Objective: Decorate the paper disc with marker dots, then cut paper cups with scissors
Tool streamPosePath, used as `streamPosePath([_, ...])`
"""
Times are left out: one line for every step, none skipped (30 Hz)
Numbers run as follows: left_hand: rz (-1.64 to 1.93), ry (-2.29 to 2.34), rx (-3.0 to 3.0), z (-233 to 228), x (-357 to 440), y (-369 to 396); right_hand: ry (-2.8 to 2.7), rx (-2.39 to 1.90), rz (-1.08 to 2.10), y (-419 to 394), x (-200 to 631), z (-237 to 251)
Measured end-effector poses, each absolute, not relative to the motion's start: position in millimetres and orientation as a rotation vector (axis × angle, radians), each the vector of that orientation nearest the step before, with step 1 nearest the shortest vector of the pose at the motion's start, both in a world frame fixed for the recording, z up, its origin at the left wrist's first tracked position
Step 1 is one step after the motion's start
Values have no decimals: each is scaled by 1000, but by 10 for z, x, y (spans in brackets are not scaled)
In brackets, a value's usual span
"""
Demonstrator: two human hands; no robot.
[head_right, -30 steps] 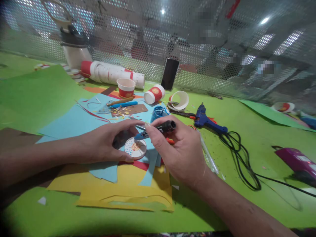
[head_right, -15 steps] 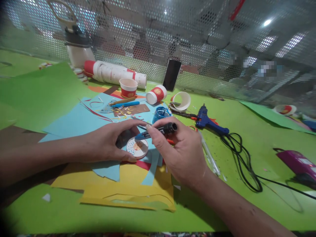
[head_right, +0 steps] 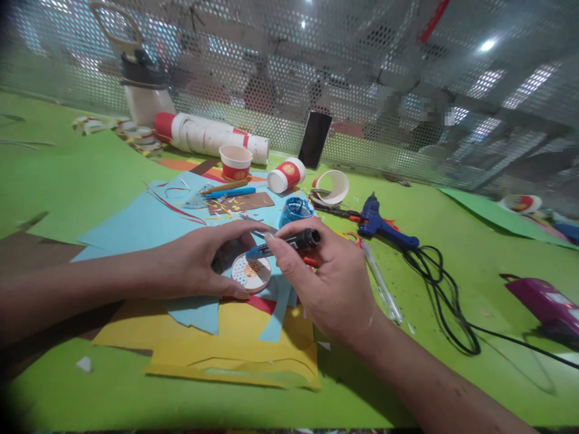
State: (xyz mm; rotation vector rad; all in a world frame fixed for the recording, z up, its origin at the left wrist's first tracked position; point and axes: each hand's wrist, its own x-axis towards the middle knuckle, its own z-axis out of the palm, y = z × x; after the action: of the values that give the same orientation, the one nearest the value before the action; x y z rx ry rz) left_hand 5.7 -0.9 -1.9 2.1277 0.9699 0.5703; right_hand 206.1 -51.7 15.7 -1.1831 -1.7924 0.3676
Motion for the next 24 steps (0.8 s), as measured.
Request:
streamPosePath([567, 976, 2129, -16, 55, -10, -1794, -1179, 367, -515, 2058, 158])
streamPosePath([565, 978, 2131, -13, 53, -12, -1795, -1175, 367, -513, 2055, 159])
streamPosePath([567, 978, 2133, -11, 51, -13, -1795, -1173, 371, -512, 2052, 160])
streamPosePath([569, 976, 2134, -9, 49, -15, -1793, -1174, 374, -510, 2049, 160])
streamPosePath([569, 974, 2134, -8, 49, -16, -1791, -1175, 376, -509, 2046, 160])
streamPosePath([568, 974, 2135, -7, 48, -17, -1792, -1180, 377, -508, 2043, 160])
streamPosePath([563, 975, 2136, -6, 49, -18, -1792, -1180, 373, -506, 2040, 161])
streamPosePath([559, 980, 2138, -4, 50, -18, -1793, -1183, 372, -504, 2038, 161])
streamPosePath([556, 984, 2140, -2, 51, -19, -1796, -1186, 370, -502, 2037, 163])
streamPosePath([554, 986, 2142, 0, 52, -18, -1799, -1189, 369, -500, 2037, 164])
streamPosePath([554, 986, 2144, 1, 53, -18, -1801, -1192, 366, -499, 2038, 166])
streamPosePath([555, 984, 2145, 2, 53, -17, -1804, -1196, 363, -498, 2041, 168])
streamPosePath([556, 982, 2145, 2, 53, -16, -1807, -1202, 359, -499, 2046, 169])
streamPosePath([559, 980, 2145, 1, 53, -15, -1812, -1205, 354, -500, 2051, 170])
streamPosePath([561, 978, 2144, 0, 52, -14, -1817, -1208, 350, -503, 2057, 170])
streamPosePath([562, 979, 2143, 0, 52, -13, -1823, -1209, 346, -506, 2062, 170])
streamPosePath([560, 979, 2142, -1, 51, -13, -1831, -1206, 340, -509, 2066, 170])
streamPosePath([558, 977, 2141, 0, 50, -12, -1839, -1202, 332, -511, 2068, 169])
streamPosePath([554, 974, 2140, 0, 50, -12, -1845, -1198, 318, -514, 2067, 168])
streamPosePath([552, 972, 2139, 2, 50, -12, -1852, -1194, 304, -515, 2065, 167])
streamPosePath([549, 969, 2138, 3, 50, -12, -1859, -1189, 290, -517, 2061, 166])
streamPosePath([548, 965, 2136, 4, 51, -12, -1869, -1187, 279, -518, 2055, 166])
streamPosePath([549, 962, 2135, 5, 51, -13, -1876, -1190, 268, -519, 2049, 166])
streamPosePath([552, 960, 2134, 5, 53, -14, -1886, -1192, 258, -521, 2044, 166])
